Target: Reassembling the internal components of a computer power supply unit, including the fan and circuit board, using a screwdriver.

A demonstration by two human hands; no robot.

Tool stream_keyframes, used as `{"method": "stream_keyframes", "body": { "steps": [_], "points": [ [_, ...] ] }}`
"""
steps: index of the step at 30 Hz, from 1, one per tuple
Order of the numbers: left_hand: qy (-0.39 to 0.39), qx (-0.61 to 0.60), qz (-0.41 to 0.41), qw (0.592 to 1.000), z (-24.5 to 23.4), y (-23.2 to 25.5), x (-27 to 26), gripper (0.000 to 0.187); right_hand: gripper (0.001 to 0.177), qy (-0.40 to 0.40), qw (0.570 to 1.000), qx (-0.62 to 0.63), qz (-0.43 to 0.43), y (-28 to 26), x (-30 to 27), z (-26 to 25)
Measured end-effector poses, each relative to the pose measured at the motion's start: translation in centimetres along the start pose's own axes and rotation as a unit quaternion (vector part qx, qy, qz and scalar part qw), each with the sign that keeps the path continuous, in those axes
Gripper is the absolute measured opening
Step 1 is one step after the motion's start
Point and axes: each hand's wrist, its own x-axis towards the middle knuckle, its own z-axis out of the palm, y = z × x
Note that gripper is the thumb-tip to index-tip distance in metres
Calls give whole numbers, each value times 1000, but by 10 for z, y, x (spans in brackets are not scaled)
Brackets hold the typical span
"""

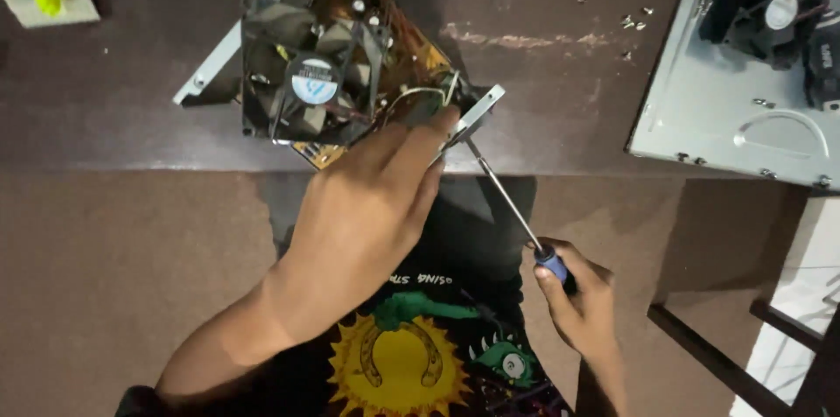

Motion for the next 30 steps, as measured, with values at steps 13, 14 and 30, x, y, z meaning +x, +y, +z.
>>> {"method": "stream_keyframes", "body": {
  "steps": [13, 14, 30],
  "points": [
    [-115, -72, -74, 988, -3, -3, 4, 75, 20, -42, 997, -56, -14, 0, 29, -1],
    [-115, -101, -84, 985, -4, -3, 4, 76, 20, -53, 997, -52, -15, -3, 32, -3],
    [-115, -145, -75, 980, -7, -10, 5, 82, 17, -113, 993, 33, -19, 3, 35, -9]
  ]
}}
